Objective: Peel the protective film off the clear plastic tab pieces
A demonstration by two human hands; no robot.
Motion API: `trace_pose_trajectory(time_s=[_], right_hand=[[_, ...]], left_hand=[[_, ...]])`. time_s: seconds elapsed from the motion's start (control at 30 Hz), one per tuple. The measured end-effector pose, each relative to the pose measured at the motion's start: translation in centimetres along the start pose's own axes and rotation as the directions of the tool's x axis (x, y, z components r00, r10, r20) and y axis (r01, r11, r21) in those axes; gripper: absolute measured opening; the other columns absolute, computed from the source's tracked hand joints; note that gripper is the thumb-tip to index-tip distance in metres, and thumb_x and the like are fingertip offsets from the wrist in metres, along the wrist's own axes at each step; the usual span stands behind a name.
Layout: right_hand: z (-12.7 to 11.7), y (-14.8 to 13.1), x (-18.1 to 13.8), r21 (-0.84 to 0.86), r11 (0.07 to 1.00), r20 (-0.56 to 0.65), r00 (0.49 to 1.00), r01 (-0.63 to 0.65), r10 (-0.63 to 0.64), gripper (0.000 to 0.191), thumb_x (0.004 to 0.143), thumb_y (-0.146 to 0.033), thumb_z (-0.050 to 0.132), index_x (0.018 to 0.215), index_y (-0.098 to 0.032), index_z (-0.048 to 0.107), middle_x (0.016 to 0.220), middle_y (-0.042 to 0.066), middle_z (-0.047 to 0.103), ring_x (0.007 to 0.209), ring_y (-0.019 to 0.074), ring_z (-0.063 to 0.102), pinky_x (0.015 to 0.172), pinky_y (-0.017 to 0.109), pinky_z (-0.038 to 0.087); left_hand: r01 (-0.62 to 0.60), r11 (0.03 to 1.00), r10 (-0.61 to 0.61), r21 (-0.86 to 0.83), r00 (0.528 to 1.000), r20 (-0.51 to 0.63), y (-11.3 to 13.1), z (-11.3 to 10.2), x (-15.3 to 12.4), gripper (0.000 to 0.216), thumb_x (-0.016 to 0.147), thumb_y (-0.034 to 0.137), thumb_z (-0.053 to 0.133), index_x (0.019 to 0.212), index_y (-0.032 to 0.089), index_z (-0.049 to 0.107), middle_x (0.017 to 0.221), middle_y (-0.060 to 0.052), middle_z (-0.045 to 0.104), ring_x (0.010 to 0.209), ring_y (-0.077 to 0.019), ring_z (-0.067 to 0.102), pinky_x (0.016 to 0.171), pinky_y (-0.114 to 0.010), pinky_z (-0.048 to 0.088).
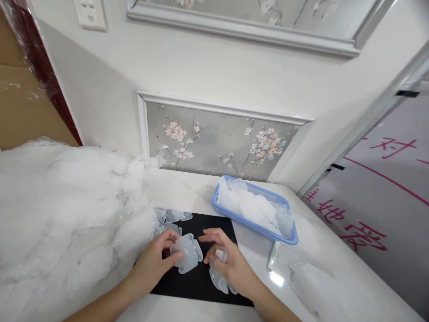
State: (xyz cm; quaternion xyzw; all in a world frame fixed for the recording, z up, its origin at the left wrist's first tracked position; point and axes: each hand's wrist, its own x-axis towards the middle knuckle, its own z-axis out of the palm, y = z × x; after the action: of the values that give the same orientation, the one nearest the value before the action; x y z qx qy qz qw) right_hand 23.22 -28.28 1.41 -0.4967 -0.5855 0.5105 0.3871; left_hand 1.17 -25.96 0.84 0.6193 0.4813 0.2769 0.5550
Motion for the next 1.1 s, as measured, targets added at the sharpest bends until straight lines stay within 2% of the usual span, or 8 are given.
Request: trace_pose_trajectory(time_s=[0.13,0.27,0.47,0.57,0.67,0.8,0.93,1.1], right_hand=[[0.3,-0.4,-0.4,-0.057,0.997,0.069,0.996,0.056,-0.052,0.054,0.073,-0.012,0.052,0.125,-0.026,0.044,0.108,0.006,0.067,0.074,0.0175,0.064,0.079,0.039,0.049],[0.6,-0.4,-0.7,-0.195,0.974,0.107,0.990,0.115,-0.096,0.052,0.075,-0.009,0.050,0.124,-0.027,0.049,0.094,0.002,0.068,0.075,0.0183,0.062,0.078,0.036,0.047],[0.6,-0.1,-0.8,-0.290,0.950,0.079,0.992,0.113,-0.094,0.046,0.078,-0.012,0.049,0.121,-0.027,0.056,0.081,0.001,0.066,0.074,0.0193,0.059,0.074,0.035,0.046],[0.6,-0.2,-0.7,-0.245,0.966,0.059,0.996,0.086,-0.074,0.032,0.082,-0.017,0.052,0.112,-0.024,0.061,0.082,0.002,0.067,0.072,0.0193,0.059,0.072,0.034,0.046],[0.5,-0.3,-0.5,-0.198,0.979,-0.017,0.998,0.054,-0.059,0.013,0.084,-0.030,0.058,0.089,-0.022,0.067,0.077,0.002,0.063,0.068,0.0179,0.056,0.067,0.031,0.044],[0.2,-0.5,-0.2,0.035,0.999,-0.173,0.985,-0.007,0.013,0.035,0.074,-0.049,0.071,0.062,-0.019,0.059,0.079,0.003,0.056,0.065,0.0148,0.051,0.059,0.026,0.041],[0.1,-0.9,0.0,0.391,0.892,-0.105,0.952,-0.227,0.288,0.045,0.062,-0.053,0.079,0.060,-0.019,0.051,0.055,-0.004,0.049,0.047,0.0091,0.037,0.047,0.023,0.029],[0.0,-1.2,0.1,0.554,0.781,-0.043,0.928,-0.287,0.371,0.042,0.055,-0.045,0.085,0.064,-0.019,0.053,0.052,-0.005,0.049,0.045,0.0079,0.035,0.047,0.022,0.025]], left_hand=[[0.060,0.947,-0.024,-0.316,0.993,0.117,0.3,-0.1,0.1,0.032,0.077,0.032,0.058,0.105,0.020,0.050,0.079,-0.001,0.066,0.071,-0.0157,0.056,0.071,-0.029,0.040],[0.107,0.906,-0.048,-0.409,0.987,0.153,0.4,0.1,-0.1,0.043,0.070,0.015,0.049,0.113,0.019,0.053,0.082,-0.002,0.070,0.072,-0.0147,0.058,0.071,-0.028,0.041],[0.110,0.899,-0.024,-0.424,0.979,0.202,0.2,0.0,0.2,0.066,0.059,0.010,0.045,0.124,0.019,0.053,0.086,-0.002,0.072,0.075,-0.0153,0.060,0.074,-0.029,0.042],[0.067,0.934,0.012,-0.350,0.976,0.219,0.0,-0.2,0.1,0.074,0.057,0.009,0.043,0.129,0.022,0.051,0.103,-0.004,0.070,0.088,-0.0182,0.061,0.082,-0.033,0.044],[-0.046,0.992,0.065,-0.114,0.984,0.168,-0.5,-0.4,-0.3,0.075,0.064,0.007,0.046,0.136,0.029,0.045,0.125,-0.005,0.060,0.112,-0.0218,0.054,0.101,-0.040,0.037],[-0.280,0.917,0.251,0.286,0.959,0.132,-1.3,-0.6,-0.2,0.057,0.074,0.014,0.061,0.127,0.033,0.056,0.129,-0.005,0.057,0.126,-0.0278,0.043,0.109,-0.047,0.028],[-0.388,0.820,0.352,0.421,0.921,0.165,-1.5,-0.8,0.6,0.015,0.080,0.022,0.061,0.090,0.026,0.071,0.110,-0.007,0.067,0.105,-0.0271,0.057,0.093,-0.040,0.043],[-0.280,0.882,0.297,0.380,0.955,0.014,-0.6,-0.7,0.5,0.014,0.084,0.026,0.052,0.073,0.023,0.059,0.085,-0.003,0.066,0.079,-0.0205,0.058,0.074,-0.031,0.042]])
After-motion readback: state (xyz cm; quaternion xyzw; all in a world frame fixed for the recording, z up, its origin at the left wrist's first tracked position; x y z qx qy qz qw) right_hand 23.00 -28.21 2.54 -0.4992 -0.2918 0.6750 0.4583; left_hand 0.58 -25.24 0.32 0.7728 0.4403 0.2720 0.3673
